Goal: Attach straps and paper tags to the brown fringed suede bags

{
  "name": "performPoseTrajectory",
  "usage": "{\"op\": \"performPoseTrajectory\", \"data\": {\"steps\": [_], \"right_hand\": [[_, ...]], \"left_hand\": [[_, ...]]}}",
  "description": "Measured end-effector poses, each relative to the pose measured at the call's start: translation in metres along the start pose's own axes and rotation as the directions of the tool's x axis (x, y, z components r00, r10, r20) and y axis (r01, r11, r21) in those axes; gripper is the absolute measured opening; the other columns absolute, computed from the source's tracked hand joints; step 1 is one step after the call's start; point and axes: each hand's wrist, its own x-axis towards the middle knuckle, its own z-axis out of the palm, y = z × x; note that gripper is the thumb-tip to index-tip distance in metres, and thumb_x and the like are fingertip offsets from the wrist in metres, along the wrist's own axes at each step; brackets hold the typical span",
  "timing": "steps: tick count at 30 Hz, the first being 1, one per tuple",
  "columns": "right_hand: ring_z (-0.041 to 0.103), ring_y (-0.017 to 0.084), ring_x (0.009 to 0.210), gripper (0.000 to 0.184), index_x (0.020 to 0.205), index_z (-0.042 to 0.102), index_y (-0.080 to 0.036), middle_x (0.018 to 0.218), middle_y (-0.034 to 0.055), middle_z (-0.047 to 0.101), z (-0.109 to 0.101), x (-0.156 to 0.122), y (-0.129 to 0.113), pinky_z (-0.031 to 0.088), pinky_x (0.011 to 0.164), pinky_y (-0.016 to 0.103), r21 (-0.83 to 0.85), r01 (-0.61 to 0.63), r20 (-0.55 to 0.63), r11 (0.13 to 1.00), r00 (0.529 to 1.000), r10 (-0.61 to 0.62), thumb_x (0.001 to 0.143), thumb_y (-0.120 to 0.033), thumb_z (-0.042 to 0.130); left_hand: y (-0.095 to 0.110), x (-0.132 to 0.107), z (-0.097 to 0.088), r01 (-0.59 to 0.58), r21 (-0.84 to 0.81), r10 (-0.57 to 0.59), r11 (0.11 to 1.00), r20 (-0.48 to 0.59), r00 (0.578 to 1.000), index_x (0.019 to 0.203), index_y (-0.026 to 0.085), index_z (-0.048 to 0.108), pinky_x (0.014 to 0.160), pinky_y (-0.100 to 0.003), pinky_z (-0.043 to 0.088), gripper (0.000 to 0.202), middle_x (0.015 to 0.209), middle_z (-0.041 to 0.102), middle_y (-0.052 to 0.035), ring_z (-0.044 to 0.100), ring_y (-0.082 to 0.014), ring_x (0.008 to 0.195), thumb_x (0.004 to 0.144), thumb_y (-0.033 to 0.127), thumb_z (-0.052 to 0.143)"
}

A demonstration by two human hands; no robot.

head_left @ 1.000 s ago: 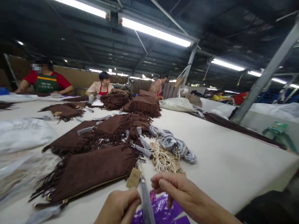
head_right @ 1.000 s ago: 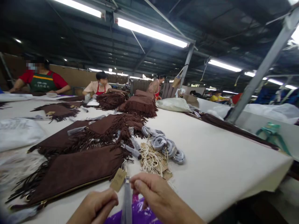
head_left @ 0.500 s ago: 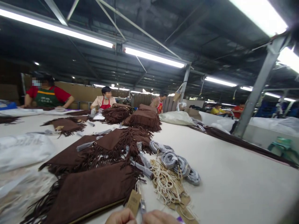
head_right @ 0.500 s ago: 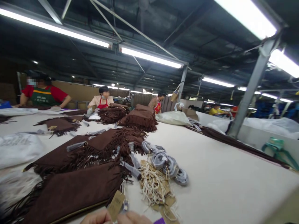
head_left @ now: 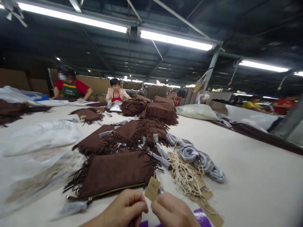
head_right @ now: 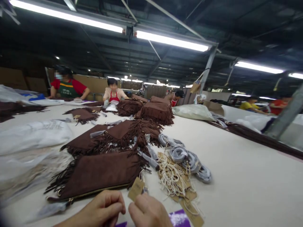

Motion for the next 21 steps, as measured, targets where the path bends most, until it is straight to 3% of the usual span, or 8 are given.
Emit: {"op": "performPoseTrajectory", "data": {"steps": [2,4,6,9,12,15,19,21], "right_hand": [[0.057,0.015,0.056,0.036,0.075,0.057,-0.022,0.065,0.0003,0.058,0.000,-0.001,0.004,0.035,0.051,0.027,0.044,-0.088,0.039,0.995,0.996,0.086,0.101,-0.023,0.033],[0.058,0.015,0.057,0.034,0.076,0.059,-0.022,0.065,0.0000,0.060,0.001,0.001,0.007,0.035,0.053,0.026,0.143,-0.204,0.053,0.968,0.979,0.198,0.100,-0.026,0.035],[0.059,0.014,0.058,0.032,0.077,0.061,-0.023,0.065,-0.0009,0.062,0.003,0.006,0.009,0.036,0.055,0.025,0.286,-0.328,0.104,0.901,0.945,0.311,0.099,-0.032,0.039],[0.055,0.013,0.056,0.029,0.078,0.064,-0.023,0.061,-0.0031,0.060,0.003,0.018,0.011,0.036,0.055,0.023,0.421,-0.512,0.270,0.749,0.859,0.436,0.095,-0.038,0.047],[0.054,0.014,0.059,0.027,0.076,0.064,-0.022,0.062,-0.0028,0.059,-0.003,0.034,0.012,0.038,0.056,0.023,0.505,-0.624,0.398,0.597,0.782,0.481,0.092,-0.038,0.049],[0.057,0.015,0.064,0.026,0.073,0.058,-0.022,0.065,-0.0013,0.061,-0.008,0.049,0.012,0.041,0.060,0.023,0.574,-0.631,0.458,0.521,0.775,0.435,0.091,-0.035,0.046],[0.062,0.019,0.095,0.016,0.080,0.052,-0.023,0.101,0.0059,0.067,0.000,0.060,0.009,0.045,0.080,0.027,0.587,-0.472,0.418,0.658,0.872,0.253,0.091,-0.024,0.040],[0.062,0.022,0.099,0.016,0.084,0.050,-0.023,0.107,0.0090,0.065,0.012,0.061,0.008,0.045,0.082,0.032,0.473,-0.453,0.490,0.756,0.848,0.202,0.090,-0.019,0.036]], "left_hand": [[0.003,-0.008,-0.017,-0.063,0.387,0.112,0.920,-0.106,0.988,0.085,0.018,0.057,0.065,-0.027,0.042,0.013,0.072,0.060,-0.0018,0.054,-0.0173,0.068,0.085,0.022,0.045],[0.003,-0.012,-0.035,-0.067,0.751,0.261,0.656,-0.142,0.955,0.096,0.019,0.061,0.084,-0.038,0.043,0.016,0.102,0.063,-0.0072,0.055,-0.0252,0.095,0.082,0.018,0.054],[-0.003,-0.010,-0.049,-0.010,0.901,0.265,0.433,-0.117,0.957,0.105,0.019,0.060,0.091,-0.045,0.041,0.025,0.116,0.060,-0.0102,0.053,-0.0304,0.106,0.080,0.017,0.061],[-0.012,0.000,-0.065,0.029,0.942,0.176,0.334,-0.093,0.980,0.098,0.016,0.061,0.084,-0.039,0.046,0.014,0.107,0.064,-0.0103,0.058,-0.0274,0.099,0.087,0.014,0.054],[-0.009,0.010,-0.077,0.062,0.910,0.184,0.411,-0.150,0.971,0.085,0.016,0.061,0.074,-0.030,0.045,0.015,0.090,0.067,-0.0068,0.062,-0.0224,0.084,0.092,0.015,0.047],[0.003,0.017,-0.090,0.027,0.819,0.244,0.573,-0.202,0.948,0.074,0.017,0.060,0.067,-0.025,0.040,0.022,0.077,0.065,-0.0026,0.060,-0.0180,0.075,0.093,0.020,0.049],[0.011,0.024,-0.105,-0.056,0.660,0.243,0.749,-0.195,0.950,0.068,0.017,0.056,0.060,-0.022,0.033,0.023,0.063,0.056,0.0021,0.051,-0.0130,0.062,0.089,0.020,0.048],[0.009,0.028,-0.110,-0.057,0.601,0.221,0.797,-0.203,0.954,0.068,0.017,0.055,0.060,-0.022,0.033,0.022,0.064,0.054,0.0024,0.049,-0.0130,0.063,0.088,0.020,0.046]]}}
